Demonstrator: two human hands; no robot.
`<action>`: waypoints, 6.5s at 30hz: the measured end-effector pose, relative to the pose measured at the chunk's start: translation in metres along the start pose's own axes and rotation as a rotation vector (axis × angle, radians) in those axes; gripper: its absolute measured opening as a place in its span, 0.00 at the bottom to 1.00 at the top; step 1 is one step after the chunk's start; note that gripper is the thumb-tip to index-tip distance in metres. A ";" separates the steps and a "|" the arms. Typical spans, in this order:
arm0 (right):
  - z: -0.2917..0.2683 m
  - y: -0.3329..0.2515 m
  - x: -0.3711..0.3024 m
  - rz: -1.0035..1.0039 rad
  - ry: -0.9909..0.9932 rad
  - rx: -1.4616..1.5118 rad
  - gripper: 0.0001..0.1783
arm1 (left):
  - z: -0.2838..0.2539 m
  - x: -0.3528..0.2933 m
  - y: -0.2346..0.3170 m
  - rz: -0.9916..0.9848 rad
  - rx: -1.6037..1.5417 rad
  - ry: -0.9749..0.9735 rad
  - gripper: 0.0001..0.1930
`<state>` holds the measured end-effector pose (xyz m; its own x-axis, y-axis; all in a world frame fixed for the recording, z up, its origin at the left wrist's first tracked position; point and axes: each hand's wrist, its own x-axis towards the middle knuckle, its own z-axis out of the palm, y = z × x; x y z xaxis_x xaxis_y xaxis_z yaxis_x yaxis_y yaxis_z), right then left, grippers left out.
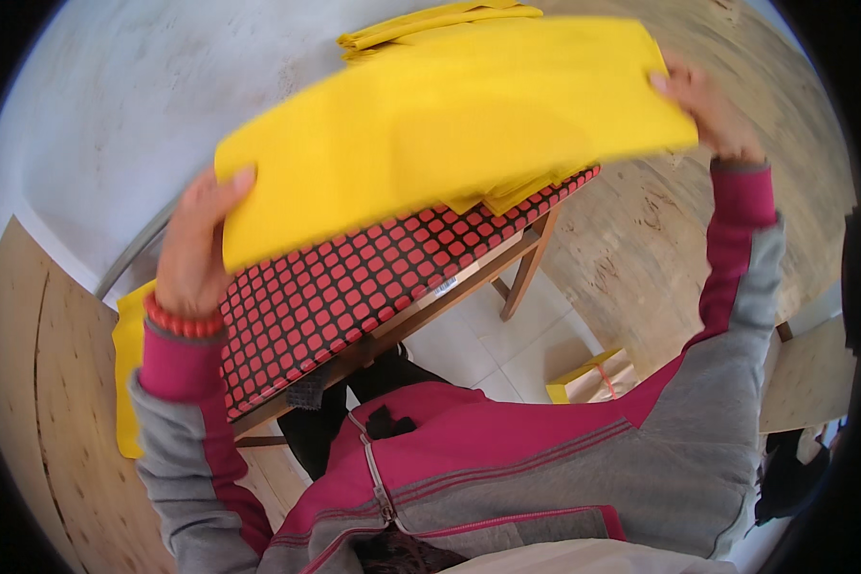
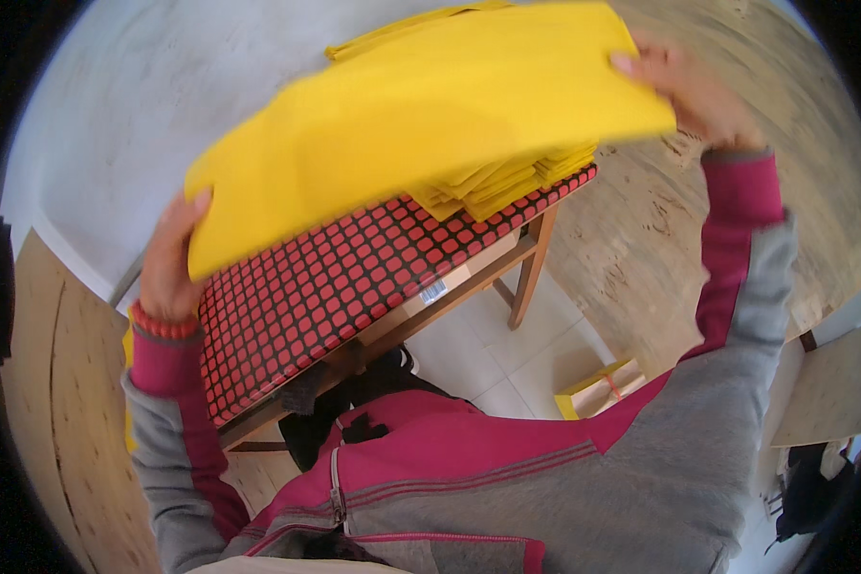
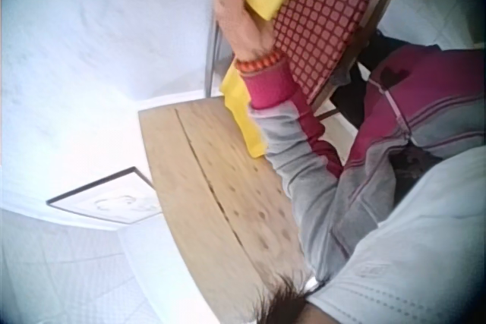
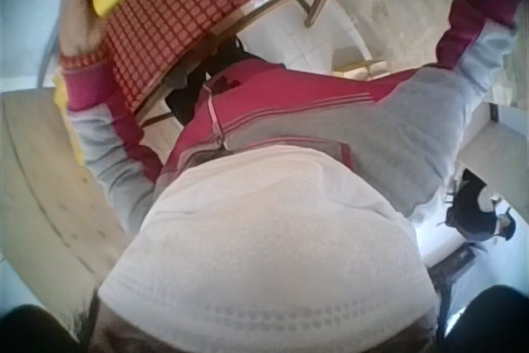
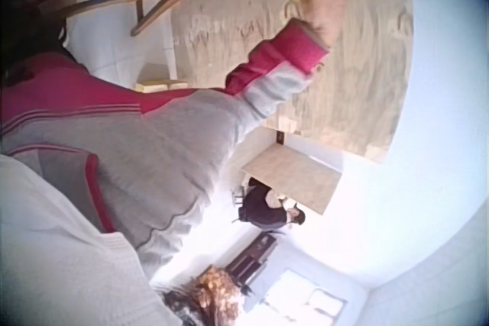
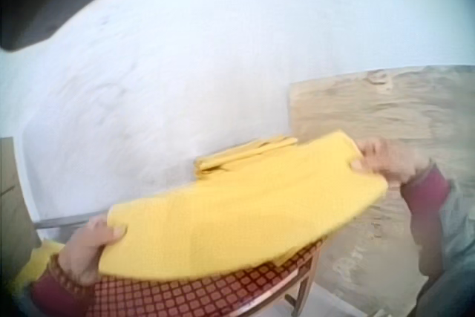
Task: The person folds yellow paper sheets by hand on a patterned table. They smooth each fold, stack the finished pieces, and repeat the process with additional sheets from a nearby pile.
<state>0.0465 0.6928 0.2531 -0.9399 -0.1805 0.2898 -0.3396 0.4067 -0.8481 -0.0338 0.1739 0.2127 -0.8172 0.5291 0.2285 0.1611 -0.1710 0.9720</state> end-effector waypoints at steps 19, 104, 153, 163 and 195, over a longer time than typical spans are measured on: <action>-0.156 0.174 0.224 0.461 0.471 -0.025 0.20 | 0.034 0.239 -0.051 -0.263 -0.139 -0.128 0.17; 0.700 -0.089 0.130 -1.214 -0.994 0.269 0.12 | -0.161 -0.398 -0.103 0.081 0.817 0.904 0.15; 0.708 -0.067 0.108 -1.286 -0.638 0.268 0.10 | -0.166 -0.392 -0.119 0.178 0.766 1.021 0.06; 0.709 -0.069 0.107 -1.154 -0.715 0.348 0.08 | -0.170 -0.396 -0.120 0.218 0.792 0.936 0.04; 0.705 -0.071 0.104 -0.977 -0.802 0.284 0.05 | -0.172 -0.399 -0.122 0.252 0.760 0.837 0.08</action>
<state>-0.0024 0.0140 0.0313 0.0087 -0.8167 0.5770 -0.7570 -0.3824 -0.5299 0.1777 -0.1597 -0.0062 -0.7794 -0.2133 0.5891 0.4305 0.5008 0.7509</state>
